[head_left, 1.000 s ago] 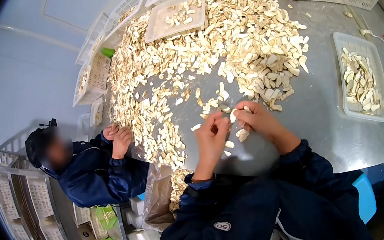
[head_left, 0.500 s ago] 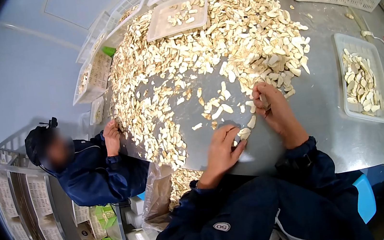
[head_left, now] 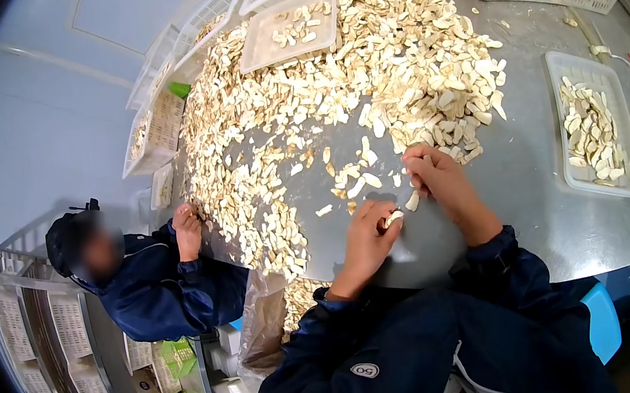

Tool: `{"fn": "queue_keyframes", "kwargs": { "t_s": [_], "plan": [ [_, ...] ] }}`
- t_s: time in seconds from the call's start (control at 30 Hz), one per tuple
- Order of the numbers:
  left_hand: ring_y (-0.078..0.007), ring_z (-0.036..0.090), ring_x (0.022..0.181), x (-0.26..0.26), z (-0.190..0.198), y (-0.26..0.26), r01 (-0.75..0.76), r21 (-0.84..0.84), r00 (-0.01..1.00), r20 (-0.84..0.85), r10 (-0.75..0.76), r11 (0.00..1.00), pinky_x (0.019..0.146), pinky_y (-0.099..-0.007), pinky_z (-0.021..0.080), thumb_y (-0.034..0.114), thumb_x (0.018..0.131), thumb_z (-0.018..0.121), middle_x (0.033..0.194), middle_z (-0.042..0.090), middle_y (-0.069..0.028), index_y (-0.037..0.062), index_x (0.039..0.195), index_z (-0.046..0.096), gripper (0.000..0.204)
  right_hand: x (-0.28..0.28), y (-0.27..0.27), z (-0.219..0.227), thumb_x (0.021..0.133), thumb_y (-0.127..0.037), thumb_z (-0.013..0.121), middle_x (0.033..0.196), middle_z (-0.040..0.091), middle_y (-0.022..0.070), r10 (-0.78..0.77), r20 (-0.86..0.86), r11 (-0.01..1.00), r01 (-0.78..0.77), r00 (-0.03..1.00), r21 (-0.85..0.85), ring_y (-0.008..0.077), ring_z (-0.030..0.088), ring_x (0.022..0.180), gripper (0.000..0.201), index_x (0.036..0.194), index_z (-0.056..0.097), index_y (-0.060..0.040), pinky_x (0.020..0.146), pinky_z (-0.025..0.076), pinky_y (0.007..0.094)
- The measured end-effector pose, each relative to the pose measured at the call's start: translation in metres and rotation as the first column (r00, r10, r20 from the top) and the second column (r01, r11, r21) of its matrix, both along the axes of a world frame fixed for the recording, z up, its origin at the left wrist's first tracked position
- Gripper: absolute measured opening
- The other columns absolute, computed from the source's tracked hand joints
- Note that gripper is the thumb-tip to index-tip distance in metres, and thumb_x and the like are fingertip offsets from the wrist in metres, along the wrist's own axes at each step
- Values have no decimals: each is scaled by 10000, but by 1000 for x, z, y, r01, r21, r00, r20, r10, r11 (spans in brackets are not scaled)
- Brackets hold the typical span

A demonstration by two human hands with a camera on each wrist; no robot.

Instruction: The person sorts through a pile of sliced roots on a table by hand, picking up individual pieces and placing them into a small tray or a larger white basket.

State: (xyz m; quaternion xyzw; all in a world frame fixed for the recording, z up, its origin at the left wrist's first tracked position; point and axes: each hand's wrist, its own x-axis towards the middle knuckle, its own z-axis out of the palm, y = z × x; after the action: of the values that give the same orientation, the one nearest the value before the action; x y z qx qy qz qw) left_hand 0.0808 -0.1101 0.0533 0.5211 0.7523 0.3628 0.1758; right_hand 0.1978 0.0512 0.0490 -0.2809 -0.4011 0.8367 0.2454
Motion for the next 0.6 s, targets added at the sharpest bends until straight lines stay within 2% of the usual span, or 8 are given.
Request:
{"fn": "queue_keyframes", "kwargs": {
  "t_s": [0.03,0.13,0.23,0.53,0.6],
  "plan": [
    [-169,592,682,-3,-3,-1,-9,4,1000,16,9,1000,614,-264,479,54,820,760,920,610,-81,31,1071,658,272,0,-2,0,923,-166,619,782,576,-40,15,29,999,-16,999,35,37,498,635,142,1032,658,-84,555,392,204],
    [-45,506,702,-11,-16,-4,-112,60,975,200,98,992,616,-199,422,62,904,722,861,580,23,27,1073,651,187,-4,-5,-11,916,-186,637,796,589,-37,64,52,979,-72,997,191,30,501,650,156,1029,680,-90,567,404,209],
    [-15,493,738,-20,-24,-4,-243,67,819,549,168,968,645,-193,422,84,953,682,856,570,63,35,1095,644,155,-5,-10,-11,906,-200,652,796,602,-27,110,217,915,-184,970,360,39,516,671,170,1017,695,-79,594,427,224],
    [-41,567,855,-21,-17,-1,-306,177,801,579,153,935,753,-204,474,74,962,666,992,636,15,3,1200,604,256,-3,-20,-6,888,-236,669,829,680,42,275,262,780,-374,925,501,99,596,763,267,1055,688,-28,689,481,281],
    [-51,579,899,-18,-14,2,-292,170,766,631,124,941,775,-215,484,54,953,669,1034,637,2,4,1235,582,300,-6,-22,-12,882,-236,675,823,685,56,214,223,808,-300,951,508,116,603,747,257,1021,692,-21,683,483,287]
  ]
}}
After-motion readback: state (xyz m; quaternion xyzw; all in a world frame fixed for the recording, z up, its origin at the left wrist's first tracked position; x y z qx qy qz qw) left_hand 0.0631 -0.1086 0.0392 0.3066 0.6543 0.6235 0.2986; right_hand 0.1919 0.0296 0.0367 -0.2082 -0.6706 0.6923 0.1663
